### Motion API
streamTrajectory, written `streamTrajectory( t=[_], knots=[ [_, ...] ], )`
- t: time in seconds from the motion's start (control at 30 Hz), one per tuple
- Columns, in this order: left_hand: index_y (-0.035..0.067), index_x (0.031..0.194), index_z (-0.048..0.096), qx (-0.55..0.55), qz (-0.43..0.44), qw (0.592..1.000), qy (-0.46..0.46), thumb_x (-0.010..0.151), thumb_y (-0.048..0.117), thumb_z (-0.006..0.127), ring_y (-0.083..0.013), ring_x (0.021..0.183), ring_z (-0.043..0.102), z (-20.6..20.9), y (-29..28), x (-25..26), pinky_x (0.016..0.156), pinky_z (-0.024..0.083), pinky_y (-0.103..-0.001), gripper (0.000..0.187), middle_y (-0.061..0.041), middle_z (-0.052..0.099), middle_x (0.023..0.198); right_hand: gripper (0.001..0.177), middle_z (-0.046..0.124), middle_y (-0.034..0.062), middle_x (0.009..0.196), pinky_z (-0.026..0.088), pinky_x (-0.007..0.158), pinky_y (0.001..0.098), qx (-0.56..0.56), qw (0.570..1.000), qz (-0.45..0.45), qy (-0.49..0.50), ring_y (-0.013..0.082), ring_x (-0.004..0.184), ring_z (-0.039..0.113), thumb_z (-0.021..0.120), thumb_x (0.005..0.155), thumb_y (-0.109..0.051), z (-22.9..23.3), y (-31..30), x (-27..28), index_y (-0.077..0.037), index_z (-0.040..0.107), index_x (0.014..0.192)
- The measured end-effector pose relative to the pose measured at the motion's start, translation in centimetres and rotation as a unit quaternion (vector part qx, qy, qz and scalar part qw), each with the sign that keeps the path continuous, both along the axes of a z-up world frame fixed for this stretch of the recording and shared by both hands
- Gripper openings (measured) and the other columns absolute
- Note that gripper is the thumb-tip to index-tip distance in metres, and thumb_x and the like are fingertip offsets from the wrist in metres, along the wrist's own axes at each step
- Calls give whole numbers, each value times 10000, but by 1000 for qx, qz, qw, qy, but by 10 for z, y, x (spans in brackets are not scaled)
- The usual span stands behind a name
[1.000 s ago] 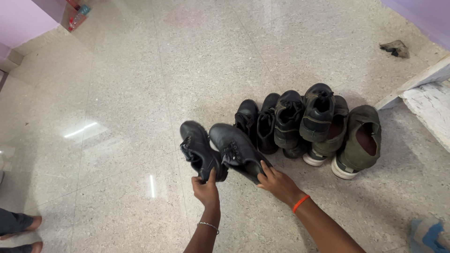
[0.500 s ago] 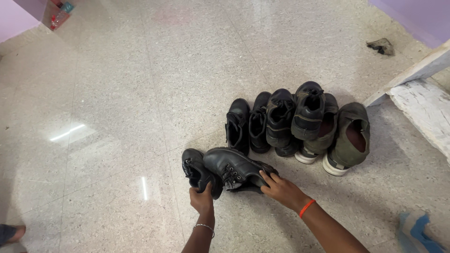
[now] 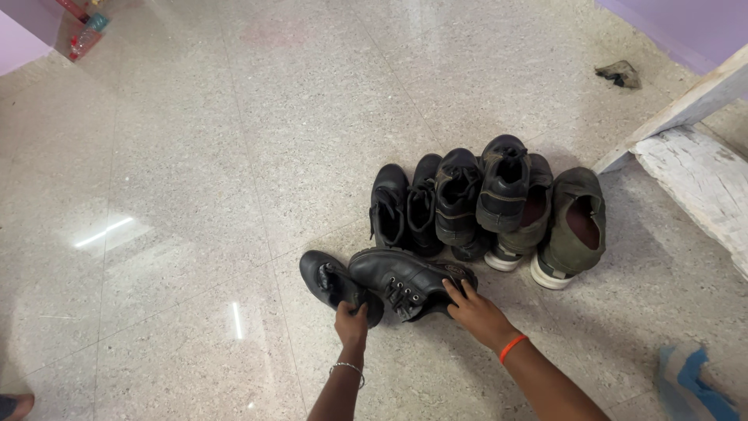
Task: The person removes several pairs of shoes from a wooden shelf and places them on the floor. Then the person wipes the shelf surfaces with a blue cloth.
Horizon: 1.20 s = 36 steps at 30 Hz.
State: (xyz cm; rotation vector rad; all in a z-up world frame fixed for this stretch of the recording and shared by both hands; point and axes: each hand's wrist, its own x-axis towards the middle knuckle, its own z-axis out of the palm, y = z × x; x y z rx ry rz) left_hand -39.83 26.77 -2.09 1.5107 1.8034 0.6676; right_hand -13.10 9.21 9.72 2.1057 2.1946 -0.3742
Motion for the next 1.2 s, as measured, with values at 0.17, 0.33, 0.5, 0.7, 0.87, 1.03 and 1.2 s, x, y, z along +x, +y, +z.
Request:
streamTrajectory(
  t=[0.17, 0.33, 0.5, 0.7, 0.87, 1.03, 1.2],
  knots=[
    [61, 1029, 654, -219, -139, 961, -99, 831, 274, 828, -193, 742, 609, -2, 15, 1, 683, 504, -372, 339, -93, 698, 867, 192, 275, 149, 1636, 519, 1044, 375, -27, 996, -73, 50, 380, 1441, 378, 625, 893, 37, -26, -8, -9, -40, 627, 1068],
    [-17, 1120, 648, -205, -216, 949, 109, 861, 392, 818, -288, 900, 686, 6, 19, 25, 787, 564, -414, 513, -191, 720, 1015, 295, 328, 166, 1587, 423, 1140, 401, -66, 987, -100, 104, 342, 1472, 353, 660, 924, -77, -33, -11, -3, -31, 596, 1208],
    [95, 1125, 759, -89, -334, 881, 325, 916, 342, 633, -350, 1112, 712, 50, 8, 77, 917, 584, -467, 347, -170, 753, 1175, 316, 423, 157, 1558, 443, 1154, 380, -28, 989, -119, 79, 311, 1476, 399, 641, 922, -28, -20, -27, 15, -62, 611, 1234],
    [82, 1163, 700, -55, -455, 845, 275, 925, 406, 661, -340, 1055, 712, 130, -37, 166, 879, 589, -467, 404, -154, 738, 1134, 418, 423, 106, 1519, 433, 1104, 399, -31, 976, -182, 115, 284, 1437, 389, 728, 894, -143, 17, -65, 42, -74, 586, 1281],
    [79, 1154, 661, -26, -565, 788, 245, 909, 473, 683, -330, 1079, 706, 181, -80, 242, 904, 573, -474, 465, -146, 732, 1141, 464, 467, 90, 1479, 468, 1079, 386, 2, 967, -232, 102, 260, 1387, 460, 742, 881, -164, 55, -107, 72, -81, 583, 1309],
    [83, 1184, 666, 34, -668, 709, 222, 916, 468, 683, -340, 1130, 679, 217, -133, 325, 924, 561, -489, 469, -145, 720, 1173, 463, 520, 125, 1422, 484, 1048, 404, 86, 952, -282, 76, 289, 1332, 501, 763, 853, -183, 88, -159, 109, -78, 607, 1276],
    [102, 1279, 608, 77, -745, 621, 230, 891, 451, 705, -346, 1167, 656, 242, -209, 407, 940, 559, -481, 530, -150, 666, 1265, 456, 572, 104, 1352, 491, 1049, 395, 84, 931, -353, 44, 276, 1281, 542, 760, 850, -191, 115, -221, 141, -86, 612, 1269]
  ],
)
